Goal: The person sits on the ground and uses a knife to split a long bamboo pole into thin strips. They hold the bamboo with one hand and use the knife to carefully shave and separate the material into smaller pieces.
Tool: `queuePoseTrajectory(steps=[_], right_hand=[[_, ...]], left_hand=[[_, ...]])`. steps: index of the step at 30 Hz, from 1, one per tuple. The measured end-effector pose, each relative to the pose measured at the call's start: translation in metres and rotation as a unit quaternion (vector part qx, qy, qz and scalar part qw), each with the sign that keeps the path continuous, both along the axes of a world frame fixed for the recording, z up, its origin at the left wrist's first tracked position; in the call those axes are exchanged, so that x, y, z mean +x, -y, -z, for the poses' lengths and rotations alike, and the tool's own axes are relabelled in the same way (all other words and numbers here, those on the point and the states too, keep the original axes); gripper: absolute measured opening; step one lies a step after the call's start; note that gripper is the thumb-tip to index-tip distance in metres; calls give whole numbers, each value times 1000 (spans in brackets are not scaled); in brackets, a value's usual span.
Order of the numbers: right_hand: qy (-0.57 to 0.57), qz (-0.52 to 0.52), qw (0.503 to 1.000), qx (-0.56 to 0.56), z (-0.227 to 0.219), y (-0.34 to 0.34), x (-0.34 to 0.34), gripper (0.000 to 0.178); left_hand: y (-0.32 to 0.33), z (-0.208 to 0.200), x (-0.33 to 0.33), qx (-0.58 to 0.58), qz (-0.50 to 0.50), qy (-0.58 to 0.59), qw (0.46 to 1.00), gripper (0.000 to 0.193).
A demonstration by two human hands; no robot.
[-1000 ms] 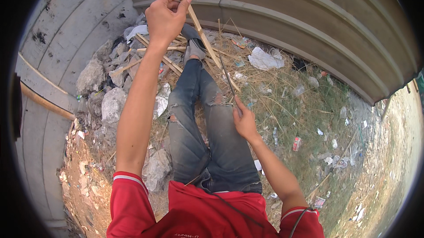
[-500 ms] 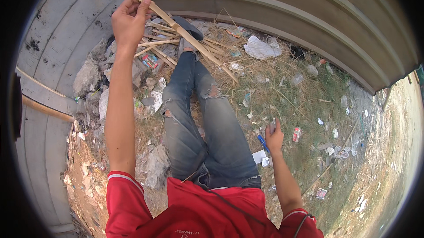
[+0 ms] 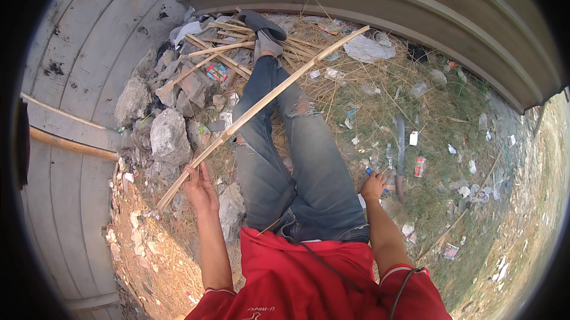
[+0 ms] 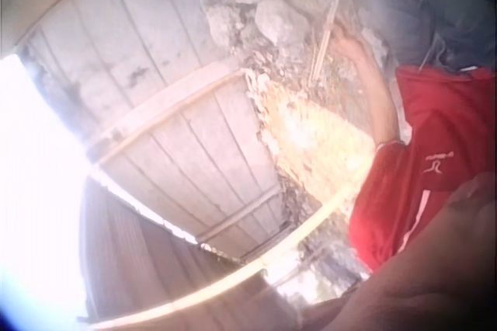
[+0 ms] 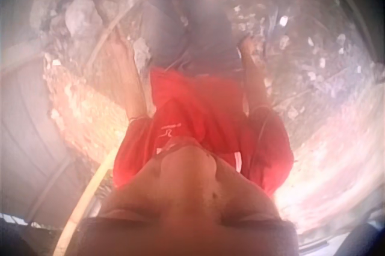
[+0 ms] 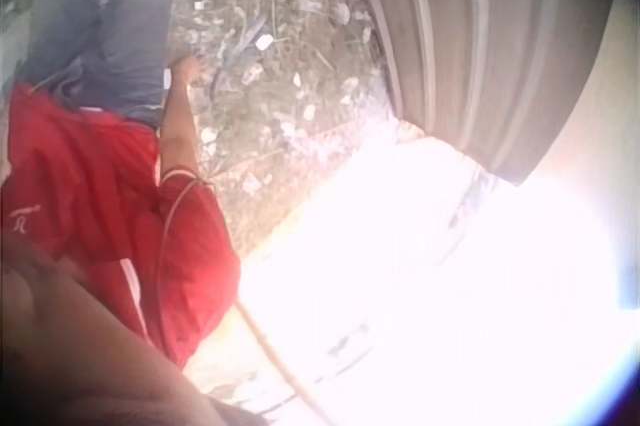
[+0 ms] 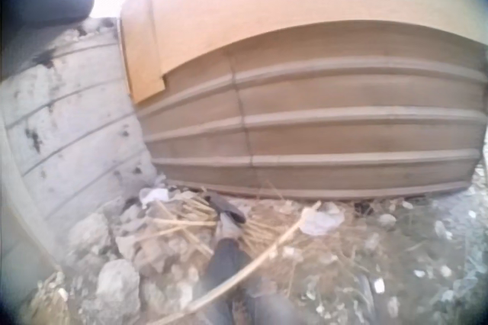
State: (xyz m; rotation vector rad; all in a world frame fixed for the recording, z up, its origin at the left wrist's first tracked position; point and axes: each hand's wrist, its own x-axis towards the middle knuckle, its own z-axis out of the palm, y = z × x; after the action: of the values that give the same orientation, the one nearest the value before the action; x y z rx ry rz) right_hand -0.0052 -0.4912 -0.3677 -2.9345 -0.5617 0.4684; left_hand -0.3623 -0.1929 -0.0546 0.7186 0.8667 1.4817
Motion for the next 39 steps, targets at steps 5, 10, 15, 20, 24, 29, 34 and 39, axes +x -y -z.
queuePoseTrajectory(steps=[5,10,15,20,24,29,34,39], right_hand=[[-46,-43,997,-53,-10,-8,10,41],[-41,-96,991,-82,-13,3,18,38],[-12,-116,989,-93,1,5,14,36],[46,-74,996,-10,1,2,6,35],[73,-32,995,54,-39,-12,3,37],[77,-7,905,417,-87,-45,41,28],[-274,-192,791,512,-255,-126,-11,18],[-210,-438,780,396,-332,-167,-74,27]], left_hand=[[64,57,-29,-173,-7,81,982,32],[91,23,-46,-364,45,164,916,32],[110,-30,-4,139,25,-440,887,28],[32,-16,3,257,73,-734,624,38],[33,13,-9,70,262,-727,631,38],[41,24,0,57,301,-659,687,29],[66,7,26,75,295,-510,805,23],[67,-14,53,53,304,-516,799,30]])
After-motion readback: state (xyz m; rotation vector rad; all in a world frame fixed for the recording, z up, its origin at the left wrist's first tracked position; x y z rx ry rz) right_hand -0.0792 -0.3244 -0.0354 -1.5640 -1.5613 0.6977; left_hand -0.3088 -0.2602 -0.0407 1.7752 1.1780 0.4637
